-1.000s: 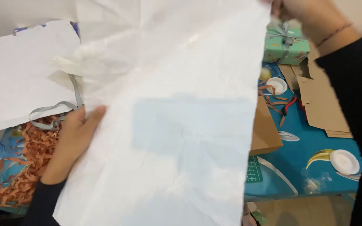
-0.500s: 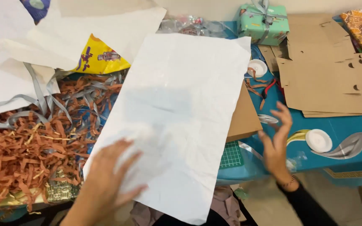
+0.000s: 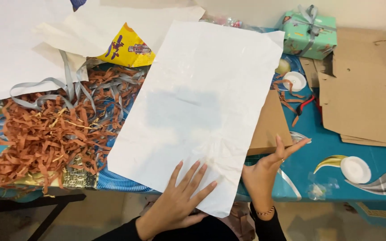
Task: Assembling a cardboard box, filling it with decorative shredded paper and small items, and wrapping it in patterned paper.
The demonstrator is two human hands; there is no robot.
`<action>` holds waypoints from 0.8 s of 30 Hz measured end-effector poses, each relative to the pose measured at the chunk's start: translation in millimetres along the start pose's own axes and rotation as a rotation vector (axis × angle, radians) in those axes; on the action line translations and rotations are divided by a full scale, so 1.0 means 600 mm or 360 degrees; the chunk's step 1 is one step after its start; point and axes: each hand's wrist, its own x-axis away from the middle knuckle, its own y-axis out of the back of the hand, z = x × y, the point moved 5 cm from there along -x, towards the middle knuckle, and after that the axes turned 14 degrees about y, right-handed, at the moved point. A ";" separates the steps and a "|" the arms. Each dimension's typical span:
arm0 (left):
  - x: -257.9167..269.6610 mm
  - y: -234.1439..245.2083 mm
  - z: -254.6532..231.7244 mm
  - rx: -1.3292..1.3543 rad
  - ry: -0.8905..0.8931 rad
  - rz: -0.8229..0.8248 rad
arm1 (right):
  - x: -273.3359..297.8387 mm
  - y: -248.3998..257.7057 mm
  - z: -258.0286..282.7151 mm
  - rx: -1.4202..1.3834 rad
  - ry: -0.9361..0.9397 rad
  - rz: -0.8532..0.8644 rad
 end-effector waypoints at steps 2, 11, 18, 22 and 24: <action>0.009 -0.016 0.005 -0.0010 0.0002 0.0018 | -0.007 0.004 0.011 0.0059 -0.0051 -0.0023; 0.032 0.037 -0.006 0.0098 -0.0200 -0.0234 | -0.044 0.156 -0.035 -0.0093 -0.0239 -0.0006; 0.062 0.096 -0.016 0.0171 -0.0583 0.0045 | 0.120 0.293 -0.168 0.0004 0.0244 -0.0699; 0.077 0.119 -0.029 0.0204 -0.0669 0.0200 | 0.126 0.332 -0.160 -0.0130 0.0413 -0.0563; 0.083 0.124 -0.035 0.0153 -0.0702 0.0205 | 0.013 0.271 -0.020 -0.0242 0.0592 -0.0294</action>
